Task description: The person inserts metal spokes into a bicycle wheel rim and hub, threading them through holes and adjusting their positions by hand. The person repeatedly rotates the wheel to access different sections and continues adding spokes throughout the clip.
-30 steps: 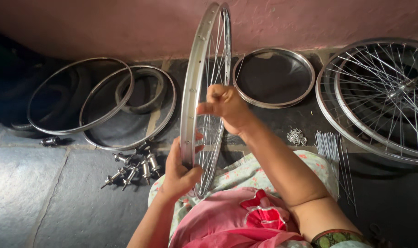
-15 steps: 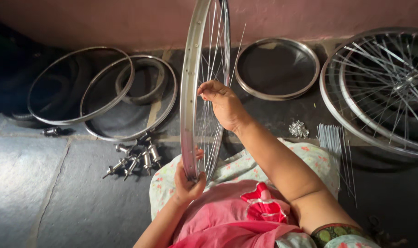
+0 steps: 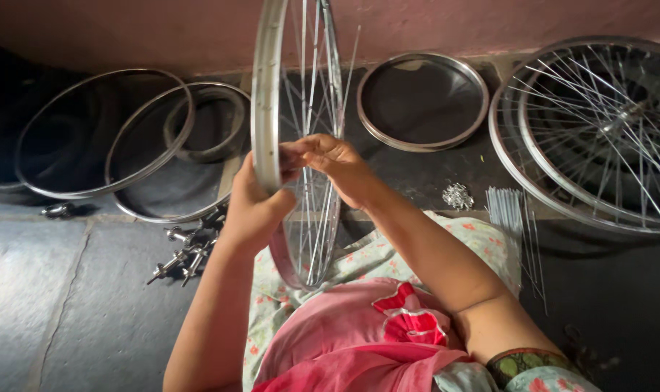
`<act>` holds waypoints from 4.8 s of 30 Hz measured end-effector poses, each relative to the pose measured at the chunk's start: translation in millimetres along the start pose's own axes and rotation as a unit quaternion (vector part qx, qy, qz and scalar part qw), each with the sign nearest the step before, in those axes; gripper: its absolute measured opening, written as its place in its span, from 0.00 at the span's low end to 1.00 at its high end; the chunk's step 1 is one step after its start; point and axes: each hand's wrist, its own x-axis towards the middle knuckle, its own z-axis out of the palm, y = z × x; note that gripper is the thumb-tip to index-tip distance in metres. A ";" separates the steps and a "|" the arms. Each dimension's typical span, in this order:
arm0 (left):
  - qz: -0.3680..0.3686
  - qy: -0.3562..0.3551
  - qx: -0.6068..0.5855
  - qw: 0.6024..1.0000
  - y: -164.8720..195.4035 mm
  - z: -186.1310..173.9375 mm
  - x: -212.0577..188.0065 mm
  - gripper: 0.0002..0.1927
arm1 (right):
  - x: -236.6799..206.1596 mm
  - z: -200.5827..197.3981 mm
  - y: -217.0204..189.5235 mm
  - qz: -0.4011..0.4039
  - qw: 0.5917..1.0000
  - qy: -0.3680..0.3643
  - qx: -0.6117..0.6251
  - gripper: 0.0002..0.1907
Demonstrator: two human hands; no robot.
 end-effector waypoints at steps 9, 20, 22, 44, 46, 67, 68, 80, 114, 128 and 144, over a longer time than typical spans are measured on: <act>0.004 0.032 -0.083 0.996 4.4 -28.7 -63.6 0.33 | -87.6 -237.6 32.0 0.049 0.887 0.327 -0.323 0.13; -0.033 0.088 -0.067 0.993 -0.1 -22.2 -52.3 0.34 | -175.0 -354.1 56.9 0.198 0.650 0.422 -0.601 0.12; -0.038 0.091 -0.064 0.993 -5.6 -19.1 -49.3 0.35 | -164.7 -361.9 62.2 0.283 0.604 0.417 -0.617 0.12; -0.043 0.076 -0.036 0.995 -20.5 -1.5 -15.1 0.38 | -140.3 -408.3 89.8 0.431 0.388 0.207 -0.788 0.13; -0.041 0.078 -0.029 0.996 -21.6 0.3 -13.7 0.38 | -138.5 -406.1 86.8 0.382 0.413 0.253 -0.787 0.13; 0.090 0.094 0.005 0.991 -56.8 155.6 11.3 0.31 | -201.4 -56.7 -18.3 -0.083 0.957 -0.048 -0.275 0.05; 0.105 0.062 -0.009 0.993 -56.8 158.7 7.8 0.30 | -204.7 -47.3 -17.7 -0.066 0.956 -0.028 -0.285 0.05; 0.010 -0.181 -0.165 0.970 -101.4 95.3 5.7 0.11 | -238.5 -35.1 -16.7 -0.032 0.976 -0.058 -0.209 0.07; -0.043 -0.190 -0.315 0.929 -111.9 106.3 14.6 0.11 | -176.2 22.7 -127.0 -0.241 0.752 0.187 -0.584 0.12; -0.029 -0.166 -0.359 0.918 -113.9 108.0 16.3 0.11 | -142.8 55.4 -129.2 -0.317 0.610 0.169 -0.706 0.14; -0.021 -0.158 -0.341 0.926 -117.0 111.5 20.3 0.08 | -141.4 50.7 -117.7 -0.352 0.542 0.173 -0.743 0.14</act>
